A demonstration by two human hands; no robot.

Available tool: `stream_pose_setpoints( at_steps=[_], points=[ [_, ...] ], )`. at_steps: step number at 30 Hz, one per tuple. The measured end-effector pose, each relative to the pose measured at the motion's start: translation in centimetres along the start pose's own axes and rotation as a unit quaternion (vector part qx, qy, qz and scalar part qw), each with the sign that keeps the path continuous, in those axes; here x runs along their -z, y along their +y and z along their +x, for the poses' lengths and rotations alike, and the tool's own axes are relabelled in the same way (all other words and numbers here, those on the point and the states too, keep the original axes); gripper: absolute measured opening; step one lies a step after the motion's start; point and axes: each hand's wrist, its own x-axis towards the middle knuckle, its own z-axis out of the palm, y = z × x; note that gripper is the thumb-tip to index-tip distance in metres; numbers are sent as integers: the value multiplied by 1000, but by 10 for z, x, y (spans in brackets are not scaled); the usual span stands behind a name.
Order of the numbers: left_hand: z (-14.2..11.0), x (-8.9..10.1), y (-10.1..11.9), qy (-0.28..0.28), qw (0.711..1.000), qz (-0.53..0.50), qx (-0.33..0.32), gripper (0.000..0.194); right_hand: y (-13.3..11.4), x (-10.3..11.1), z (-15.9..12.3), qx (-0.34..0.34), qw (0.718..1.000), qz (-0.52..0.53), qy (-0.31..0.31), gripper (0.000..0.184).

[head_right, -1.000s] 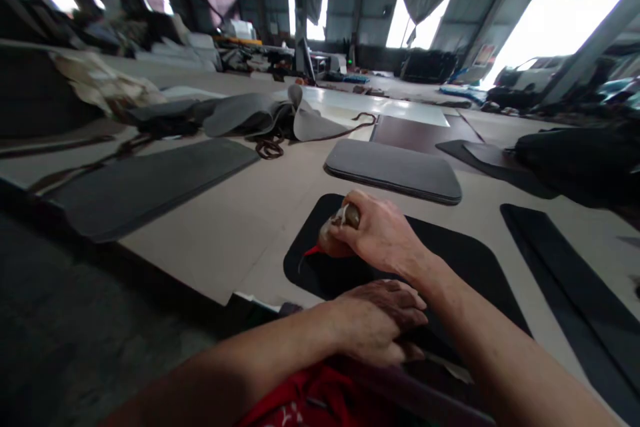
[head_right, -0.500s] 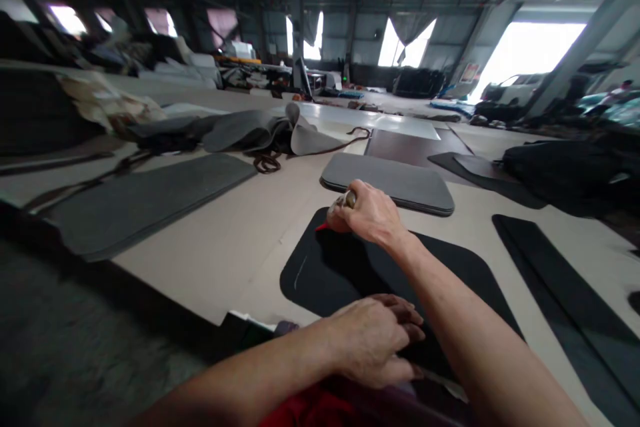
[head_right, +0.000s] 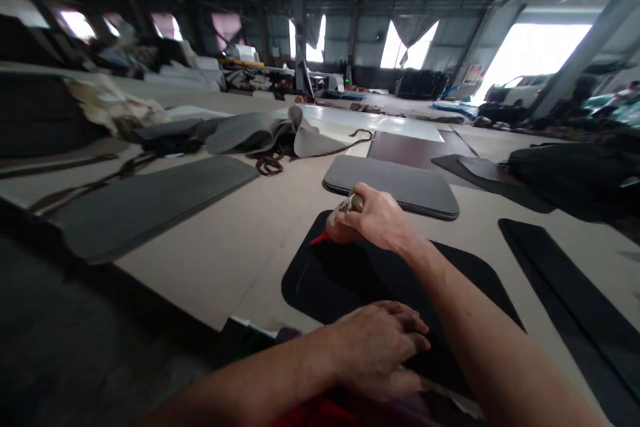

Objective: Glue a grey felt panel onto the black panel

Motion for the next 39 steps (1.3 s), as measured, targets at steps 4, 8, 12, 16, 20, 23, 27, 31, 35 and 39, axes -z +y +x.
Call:
stream_pose_setpoints(
  at_steps=[4, 8, 12, 16, 20, 23, 27, 31, 35, 39],
  points=[
    [-1, 2, 1, 11, 1000, 4, 7, 47, -7, 1, -18, 6, 999, 13, -51, 24],
    [-1, 5, 1, -3, 1000, -3, 3, 45, -5, -2, -14, 12, 999, -43, -11, 24],
    [0, 7, 1, -5, 1000, -2, 8, 46, -1, 0, -6, 10, 998, -62, 5, 23],
    [0, 6, 1, -5, 1000, -9, 3, 46, 0, 1, -8, 3, 999, -14, -42, 23],
    [0, 4, 0, -2, 1000, -2, 5, 46, 2, -2, -5, 11, 999, -37, -21, 25],
    [0, 2, -1, 4, 1000, -9, -1, 46, 7, -7, 9, 24, 994, -103, 32, 23],
    [2, -1, -2, 4, 1000, -8, -3, 47, 14, -14, 29, 8, 987, -147, 71, 24],
    [3, -1, -2, 8, 1000, -5, -4, 47, 15, -14, 36, -8, 985, -153, 82, 23],
    [2, 0, -1, 6, 1000, -1, -4, 47, 11, -9, 30, -3, 991, -129, 47, 23],
    [1, -2, -2, 12, 1000, -7, 3, 46, 11, -9, 30, 2, 989, -137, 53, 24]
  ],
)
